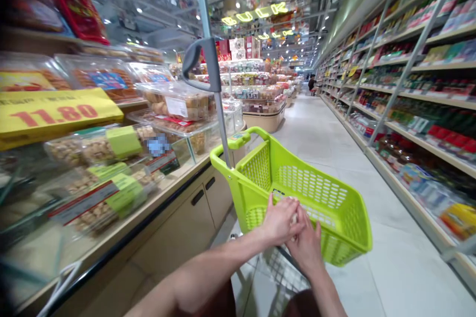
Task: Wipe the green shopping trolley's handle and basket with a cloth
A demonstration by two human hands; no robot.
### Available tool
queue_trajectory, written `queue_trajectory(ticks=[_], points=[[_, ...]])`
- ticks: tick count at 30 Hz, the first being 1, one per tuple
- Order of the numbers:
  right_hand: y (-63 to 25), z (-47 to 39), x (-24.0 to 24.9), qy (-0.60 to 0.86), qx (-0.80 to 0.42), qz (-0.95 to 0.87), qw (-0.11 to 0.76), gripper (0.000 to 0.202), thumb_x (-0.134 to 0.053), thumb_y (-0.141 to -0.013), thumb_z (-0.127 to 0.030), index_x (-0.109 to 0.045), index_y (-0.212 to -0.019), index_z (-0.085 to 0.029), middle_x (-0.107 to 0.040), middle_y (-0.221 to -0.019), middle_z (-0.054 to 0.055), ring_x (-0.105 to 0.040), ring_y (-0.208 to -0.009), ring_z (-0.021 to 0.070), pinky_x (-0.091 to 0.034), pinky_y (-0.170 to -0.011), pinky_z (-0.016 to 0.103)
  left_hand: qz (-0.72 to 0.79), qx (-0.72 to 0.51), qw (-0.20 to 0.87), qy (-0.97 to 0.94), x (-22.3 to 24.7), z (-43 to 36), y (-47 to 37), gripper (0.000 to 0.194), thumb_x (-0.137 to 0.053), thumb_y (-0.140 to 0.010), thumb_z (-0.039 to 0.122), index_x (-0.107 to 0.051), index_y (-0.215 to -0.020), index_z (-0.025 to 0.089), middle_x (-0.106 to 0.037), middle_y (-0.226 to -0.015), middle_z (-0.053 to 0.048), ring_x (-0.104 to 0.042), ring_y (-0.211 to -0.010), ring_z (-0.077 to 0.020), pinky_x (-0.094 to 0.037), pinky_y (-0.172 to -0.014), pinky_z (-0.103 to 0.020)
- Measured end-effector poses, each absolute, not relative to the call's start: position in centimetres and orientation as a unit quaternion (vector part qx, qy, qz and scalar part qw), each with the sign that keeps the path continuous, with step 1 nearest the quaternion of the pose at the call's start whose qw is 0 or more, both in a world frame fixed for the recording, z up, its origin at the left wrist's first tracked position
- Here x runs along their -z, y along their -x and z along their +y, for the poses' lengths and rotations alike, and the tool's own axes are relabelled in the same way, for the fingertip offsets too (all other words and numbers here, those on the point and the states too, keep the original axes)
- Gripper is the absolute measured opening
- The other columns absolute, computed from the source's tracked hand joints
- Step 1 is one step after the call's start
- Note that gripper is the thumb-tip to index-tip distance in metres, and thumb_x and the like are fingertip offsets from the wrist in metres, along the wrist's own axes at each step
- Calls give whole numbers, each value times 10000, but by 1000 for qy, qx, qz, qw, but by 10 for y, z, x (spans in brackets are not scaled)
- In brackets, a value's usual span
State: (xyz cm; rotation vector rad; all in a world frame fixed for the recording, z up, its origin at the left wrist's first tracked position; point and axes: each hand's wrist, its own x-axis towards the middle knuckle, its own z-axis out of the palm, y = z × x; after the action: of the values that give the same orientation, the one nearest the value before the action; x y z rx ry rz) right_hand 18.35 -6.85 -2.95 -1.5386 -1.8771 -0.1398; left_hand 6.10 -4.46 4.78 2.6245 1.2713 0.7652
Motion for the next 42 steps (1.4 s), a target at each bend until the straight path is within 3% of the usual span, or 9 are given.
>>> queue_trajectory(ticks=[4, 9, 13, 18, 23, 27, 34, 38, 42], points=[[-210, -75, 41, 573, 66, -735, 357, 616, -366, -791, -382, -199, -1341, -161, -463, -1245, 149, -420, -1157, 283, -253, -955, 529, 427, -257, 41, -866, -41, -42, -64, 469, -418, -781, 493, -450, -1132, 183, -526, -1160, -79, -440, -1105, -215, -115, -1028, -577], [-222, -68, 43, 651, 98, -640, 396, 558, -286, -815, -381, -285, -1309, -121, -505, -1196, 161, -476, -1087, 283, -314, -914, 494, 421, -232, -33, -876, -29, -35, -69, 390, -443, -793, 340, -451, -1131, 145, -512, -1153, -107, -380, -1170, -242, -143, -1033, -550], [-215, -59, 42, 682, 138, -628, 348, 480, -256, -825, -327, -389, -1239, -123, -518, -1186, 157, -448, -1115, 278, -243, -939, 526, 403, -213, -75, -887, -27, -25, -60, 297, -356, -835, 179, -459, -1113, 185, -534, -1133, -79, -405, -1157, -195, -152, -1043, -524], [-216, -62, 48, 649, 180, -675, 301, 421, -288, -810, -258, -444, -1188, -155, -499, -1224, 116, -391, -1174, 253, -201, -959, 504, 450, -232, -95, -857, -52, 2, -3, 314, -379, -821, 121, -476, -1099, 231, -575, -1097, -51, -505, -1041, -171, -97, -1053, -531], [-215, -61, 50, 655, 189, -667, 302, 423, -290, -798, -256, -439, -1178, -145, -502, -1219, 119, -388, -1171, 253, -193, -957, 504, 532, -287, -153, -782, -84, 20, 57, 328, -438, -815, 208, -441, -1143, 220, -555, -1134, -74, -512, -1046, -201, -85, -1043, -542], [-211, -59, 51, 659, 193, -660, 304, 428, -308, -783, -244, -432, -1180, -145, -506, -1211, 120, -397, -1159, 252, -184, -959, 503, 520, -267, -151, -797, -80, 18, 54, 408, -539, -751, 326, -438, -1123, 194, -545, -1110, -90, -471, -1091, -236, -112, -1041, -528], [-218, -60, 51, 638, 210, -681, 291, 437, -342, -763, -195, -426, -1190, -158, -507, -1217, 101, -395, -1163, 234, -175, -967, 473, 480, -233, -118, -837, -75, 25, 48, 314, -407, -755, 74, -504, -1008, 235, -593, -1001, -23, -529, -1000, -180, -69, -1053, -520], [-218, -61, 50, 647, 197, -678, 289, 453, -351, -759, -169, -412, -1208, -163, -493, -1238, 84, -368, -1188, 218, -157, -985, 460, 493, -262, -123, -821, -90, 36, 77, 383, -365, -751, 65, -496, -1067, 237, -560, -1123, -53, -524, -1029, -215, -18, -1057, -523], [-216, -58, 52, 652, 198, -664, 309, 438, -366, -756, -181, -431, -1189, -157, -506, -1221, 89, -379, -1177, 225, -147, -991, 467, 507, -257, -128, -813, -91, 36, 80, 377, -349, -771, 89, -487, -1097, 220, -543, -1173, -87, -499, -1076, -225, -50, -1069, -490]])
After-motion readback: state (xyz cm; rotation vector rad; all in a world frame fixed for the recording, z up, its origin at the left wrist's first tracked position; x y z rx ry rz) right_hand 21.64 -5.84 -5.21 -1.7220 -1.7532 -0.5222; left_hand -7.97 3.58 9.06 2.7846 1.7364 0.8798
